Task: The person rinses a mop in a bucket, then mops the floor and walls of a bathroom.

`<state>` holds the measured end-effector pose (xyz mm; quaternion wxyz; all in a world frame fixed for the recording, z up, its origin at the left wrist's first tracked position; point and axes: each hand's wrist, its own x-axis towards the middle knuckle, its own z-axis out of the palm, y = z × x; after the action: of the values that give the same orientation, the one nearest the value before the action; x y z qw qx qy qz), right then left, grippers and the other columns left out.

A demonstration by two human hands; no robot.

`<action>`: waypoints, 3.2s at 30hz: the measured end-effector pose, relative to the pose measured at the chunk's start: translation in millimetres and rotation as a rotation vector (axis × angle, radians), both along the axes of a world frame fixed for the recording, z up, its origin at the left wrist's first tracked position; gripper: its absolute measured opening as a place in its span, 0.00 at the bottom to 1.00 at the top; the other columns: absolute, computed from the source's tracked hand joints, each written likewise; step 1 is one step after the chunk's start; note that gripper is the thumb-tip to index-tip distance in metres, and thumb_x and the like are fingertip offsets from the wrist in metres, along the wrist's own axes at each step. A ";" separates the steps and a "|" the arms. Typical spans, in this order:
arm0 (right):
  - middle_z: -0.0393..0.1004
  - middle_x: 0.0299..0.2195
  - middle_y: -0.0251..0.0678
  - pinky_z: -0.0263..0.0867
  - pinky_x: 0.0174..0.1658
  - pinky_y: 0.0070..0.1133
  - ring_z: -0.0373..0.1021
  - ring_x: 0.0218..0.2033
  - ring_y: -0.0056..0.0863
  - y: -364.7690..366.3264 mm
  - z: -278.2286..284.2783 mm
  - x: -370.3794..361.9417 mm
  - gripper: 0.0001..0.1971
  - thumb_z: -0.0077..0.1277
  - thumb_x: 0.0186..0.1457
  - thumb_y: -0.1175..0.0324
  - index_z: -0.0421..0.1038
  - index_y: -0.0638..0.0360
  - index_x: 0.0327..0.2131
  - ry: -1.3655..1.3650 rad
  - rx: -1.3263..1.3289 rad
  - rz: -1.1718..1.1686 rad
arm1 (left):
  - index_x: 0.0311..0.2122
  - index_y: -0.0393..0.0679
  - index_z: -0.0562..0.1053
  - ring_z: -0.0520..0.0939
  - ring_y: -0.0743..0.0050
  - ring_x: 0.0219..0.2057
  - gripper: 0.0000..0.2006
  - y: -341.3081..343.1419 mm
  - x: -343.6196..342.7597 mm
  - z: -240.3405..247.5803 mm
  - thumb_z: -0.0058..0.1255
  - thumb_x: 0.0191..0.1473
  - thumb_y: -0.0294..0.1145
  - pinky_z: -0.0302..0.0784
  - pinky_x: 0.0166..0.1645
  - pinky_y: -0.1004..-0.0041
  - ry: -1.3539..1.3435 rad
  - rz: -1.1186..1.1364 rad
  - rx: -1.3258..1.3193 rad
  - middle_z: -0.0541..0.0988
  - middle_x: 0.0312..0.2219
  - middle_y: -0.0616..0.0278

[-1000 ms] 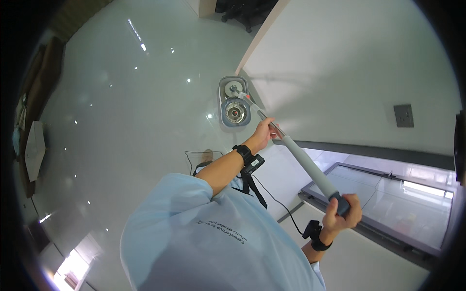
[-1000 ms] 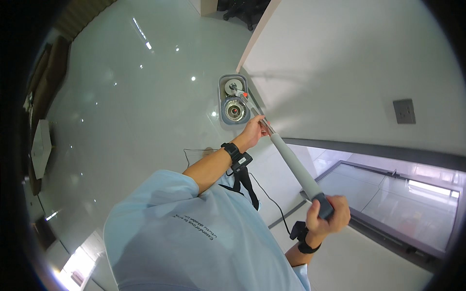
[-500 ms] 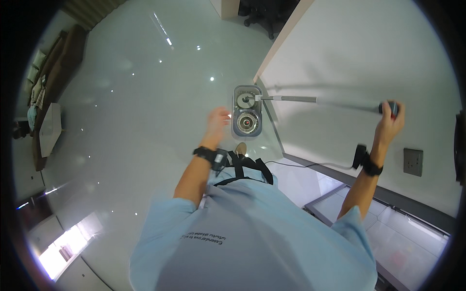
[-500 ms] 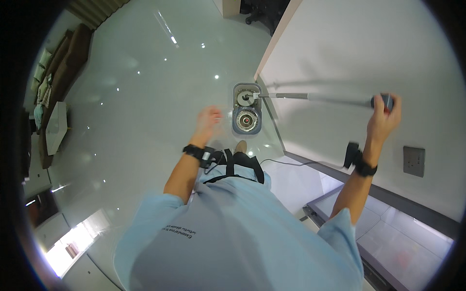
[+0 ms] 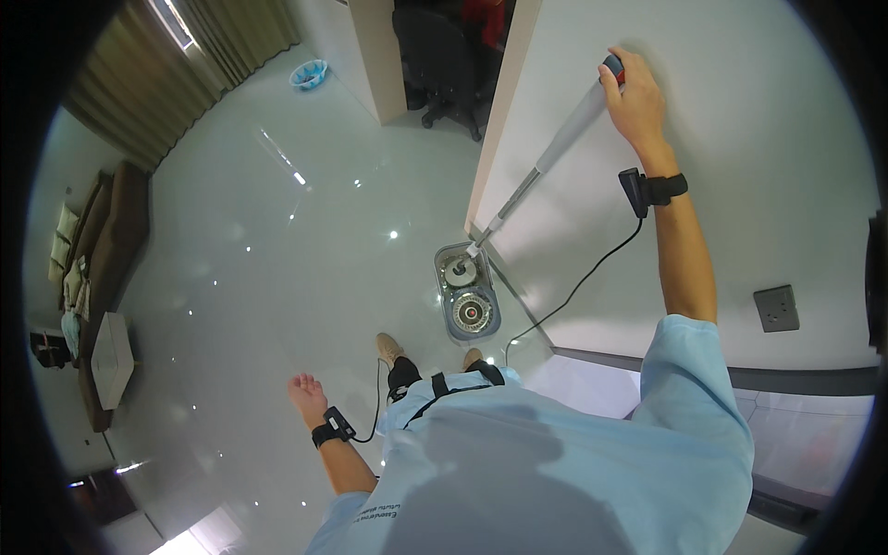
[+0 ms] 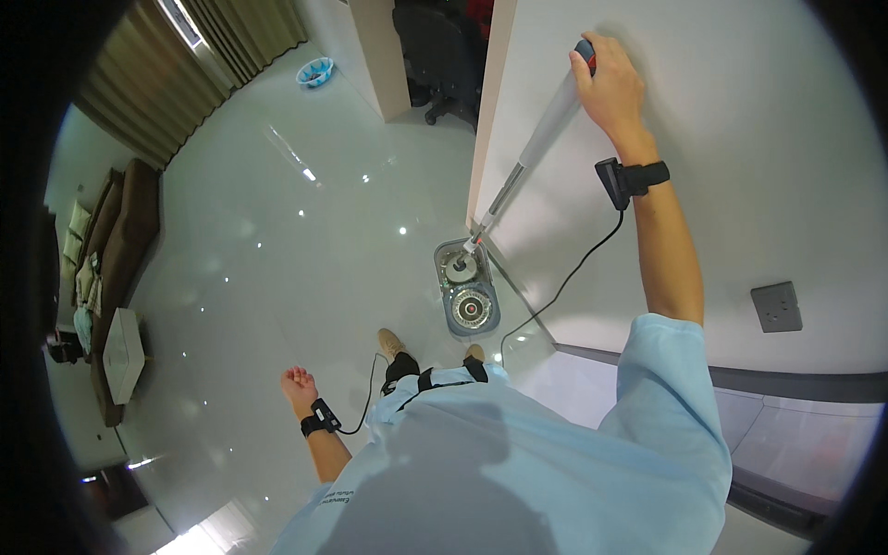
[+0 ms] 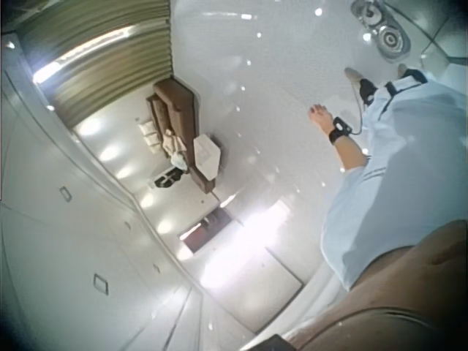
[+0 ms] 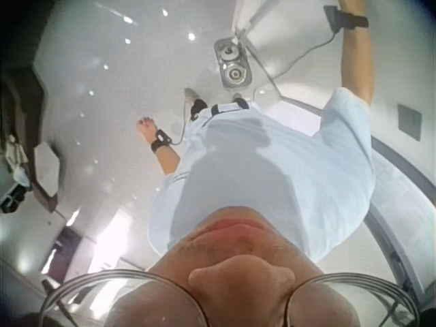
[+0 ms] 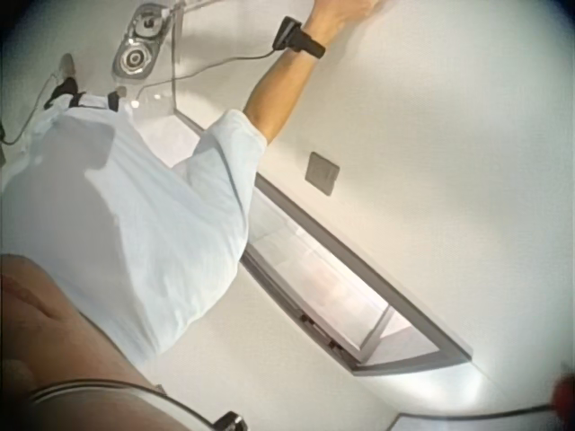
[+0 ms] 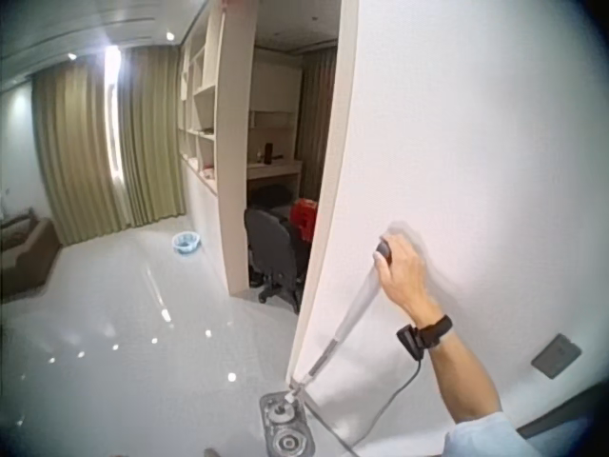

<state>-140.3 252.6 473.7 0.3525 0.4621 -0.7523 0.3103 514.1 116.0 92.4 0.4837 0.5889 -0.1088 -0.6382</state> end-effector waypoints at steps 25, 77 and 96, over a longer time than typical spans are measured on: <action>0.68 0.34 0.34 0.61 0.44 0.22 0.66 0.37 0.23 -44.2 -90.6 13.1 0.29 0.64 0.38 0.72 0.58 0.61 0.43 -0.816 -0.647 0.015 | 0.27 0.45 0.62 0.69 0.76 0.24 0.03 -233.3 9.3 -7.5 0.36 0.50 0.29 0.65 0.27 0.77 0.245 0.065 0.171 0.68 0.22 0.66; 0.66 0.37 0.47 0.62 0.41 0.29 0.66 0.38 0.38 -185.8 -44.4 45.9 0.32 0.57 0.44 0.53 0.58 0.70 0.43 -0.704 -0.127 -0.754 | 0.22 0.43 0.60 0.61 0.76 0.14 0.07 -537.2 -314.7 110.2 0.31 0.50 0.29 0.57 0.19 0.78 0.095 -0.487 0.282 0.64 0.15 0.65; 0.64 0.41 0.47 0.59 0.48 0.29 0.64 0.43 0.38 -175.7 -118.6 60.5 0.26 0.55 0.43 0.68 0.58 0.68 0.46 -0.901 -0.299 -0.410 | 0.42 0.44 0.67 0.74 0.74 0.38 0.14 -433.3 -421.8 214.6 0.45 0.53 0.39 0.66 0.37 0.77 0.088 -1.279 -0.210 0.73 0.33 0.64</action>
<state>-79.9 77.0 355.0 0.1093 0.0704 -0.8519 0.5073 92.3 -317.4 307.0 0.0671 0.3308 -0.4800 -0.8098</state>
